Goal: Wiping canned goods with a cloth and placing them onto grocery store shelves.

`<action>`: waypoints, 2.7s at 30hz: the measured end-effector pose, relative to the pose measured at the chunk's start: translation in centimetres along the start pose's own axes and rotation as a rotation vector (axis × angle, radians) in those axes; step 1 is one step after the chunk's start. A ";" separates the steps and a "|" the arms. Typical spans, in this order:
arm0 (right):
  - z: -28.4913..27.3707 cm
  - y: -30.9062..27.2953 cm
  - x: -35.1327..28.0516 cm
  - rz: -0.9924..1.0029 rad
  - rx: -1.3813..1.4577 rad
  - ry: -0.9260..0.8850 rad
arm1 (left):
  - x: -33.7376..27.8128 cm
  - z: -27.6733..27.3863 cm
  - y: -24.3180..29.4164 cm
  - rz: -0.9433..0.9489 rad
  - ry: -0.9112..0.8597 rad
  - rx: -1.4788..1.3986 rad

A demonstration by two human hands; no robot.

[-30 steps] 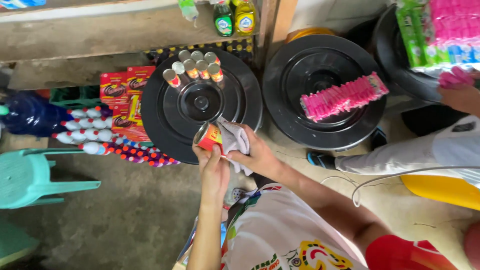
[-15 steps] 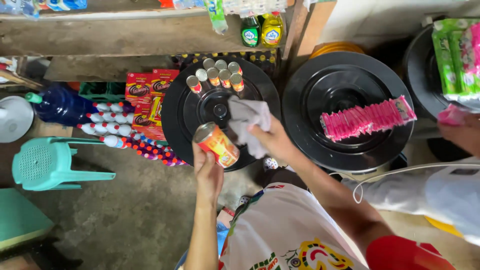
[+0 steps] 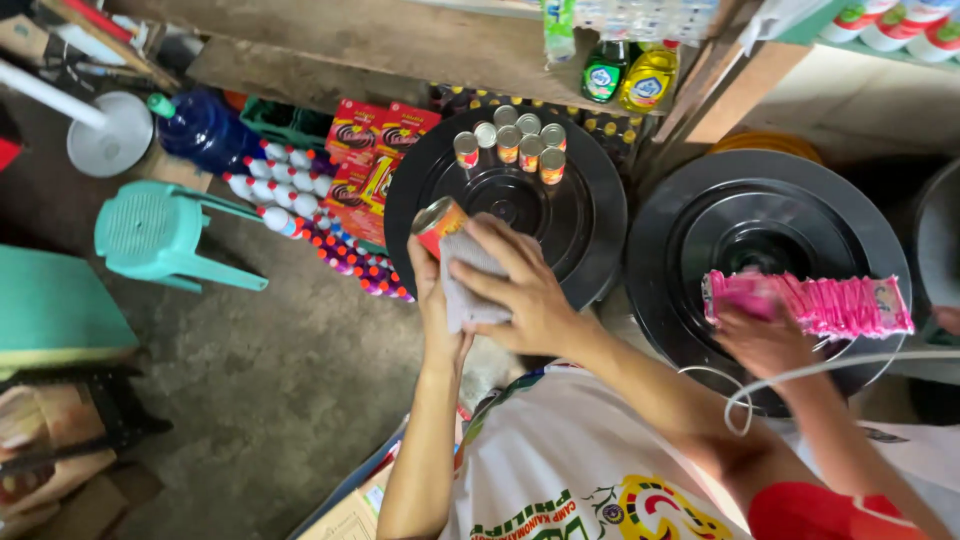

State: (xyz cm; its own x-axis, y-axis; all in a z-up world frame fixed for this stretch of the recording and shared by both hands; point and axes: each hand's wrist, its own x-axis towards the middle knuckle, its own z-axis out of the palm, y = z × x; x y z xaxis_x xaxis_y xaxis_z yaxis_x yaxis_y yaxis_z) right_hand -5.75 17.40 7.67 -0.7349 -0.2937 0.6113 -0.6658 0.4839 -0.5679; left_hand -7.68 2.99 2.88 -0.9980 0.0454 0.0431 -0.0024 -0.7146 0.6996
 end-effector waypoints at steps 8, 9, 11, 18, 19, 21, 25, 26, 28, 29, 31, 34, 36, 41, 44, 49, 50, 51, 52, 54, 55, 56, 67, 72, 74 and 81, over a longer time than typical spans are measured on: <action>3.0 4.3 2.3 0.155 0.351 -0.004 | -1.1 -0.2 0.3 -0.020 -0.053 -0.018; 4.1 5.2 1.8 0.268 0.541 0.002 | -1.2 -0.2 0.2 -0.008 -0.014 -0.061; 5.3 5.8 0.9 0.385 0.731 0.004 | -1.2 -0.5 -0.3 0.005 0.029 -0.107; 2.7 0.0 -1.3 0.258 0.400 0.005 | -1.7 -2.5 -1.8 0.102 0.182 0.034; 1.9 -0.8 -1.2 0.140 0.210 0.007 | -1.9 -2.1 -1.4 0.089 0.164 0.067; 1.4 -0.9 -0.6 0.083 0.143 0.007 | -2.5 -3.2 -2.3 0.043 0.127 0.043; 1.0 0.3 0.6 0.140 0.122 0.010 | -3.5 -1.5 -2.0 -0.150 0.112 -0.067; 1.6 1.0 0.4 0.144 0.122 0.012 | -3.8 -1.2 -2.1 -0.154 0.112 -0.065; 2.7 2.4 -0.3 0.335 0.470 0.019 | -4.4 -0.5 -2.5 -0.197 0.140 -0.122; 4.0 3.8 -1.9 0.346 0.464 0.027 | -4.7 -1.0 -3.0 -0.211 0.137 -0.122; 6.5 6.7 -5.2 0.631 0.791 0.076 | -5.5 -1.9 -3.9 -0.016 0.048 0.217; 7.5 5.8 -8.7 0.896 0.908 0.152 | -6.2 -3.2 -3.6 0.177 -0.003 0.818; 6.5 4.5 -8.7 0.815 0.798 0.203 | -5.0 -3.6 -3.7 0.180 -0.042 0.850; 2.2 -2.6 -8.2 0.639 0.422 0.296 | -7.0 -1.3 -1.1 -0.049 -0.169 0.683; 0.8 -2.2 -7.5 0.522 0.257 0.330 | -6.2 -1.0 -1.2 -0.086 -0.261 0.552; -0.9 -1.2 -7.2 0.449 0.577 0.150 | -7.4 -0.9 0.9 -0.273 -0.304 0.172; 0.0 1.1 -8.4 0.437 0.559 0.153 | -7.0 -0.6 0.3 -0.265 -0.321 0.161; 1.3 3.0 -9.7 0.531 0.790 0.110 | -7.1 -0.8 0.2 -0.267 -0.320 0.094; 2.8 4.8 -11.1 0.623 1.022 0.065 | -7.3 -1.0 0.0 -0.270 -0.318 0.027; 4.9 6.3 -11.9 0.709 1.135 0.103 | -7.0 -1.2 -1.0 -0.231 -0.296 0.049; 5.9 7.0 -12.2 0.805 1.251 0.139 | -7.0 -1.3 -1.5 -0.198 -0.266 0.071; 6.2 7.1 -12.4 0.800 1.253 0.133 | -6.8 -1.0 -1.4 -0.191 -0.264 0.073; 5.5 5.3 -7.0 0.747 0.872 0.336 | -5.9 -2.7 -2.2 0.214 -0.140 0.901; 6.2 5.4 -6.1 0.803 0.559 0.366 | -6.4 -0.8 -3.1 0.188 -0.063 0.703; 6.0 4.4 -5.6 0.804 0.508 0.380 | -6.6 -0.9 -3.4 0.147 -0.038 0.643; 2.8 1.8 -4.8 0.487 0.447 0.289 | -5.5 -1.1 -0.8 0.142 -0.036 0.699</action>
State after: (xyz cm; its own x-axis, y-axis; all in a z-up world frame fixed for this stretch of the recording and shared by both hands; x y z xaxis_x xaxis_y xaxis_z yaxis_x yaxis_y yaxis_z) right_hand -3.78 17.41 2.13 -0.9393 0.1294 0.3178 -0.3060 0.1031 -0.9464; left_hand -2.24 2.54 1.32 -0.9830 0.0166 0.1828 0.1803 -0.1009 0.9784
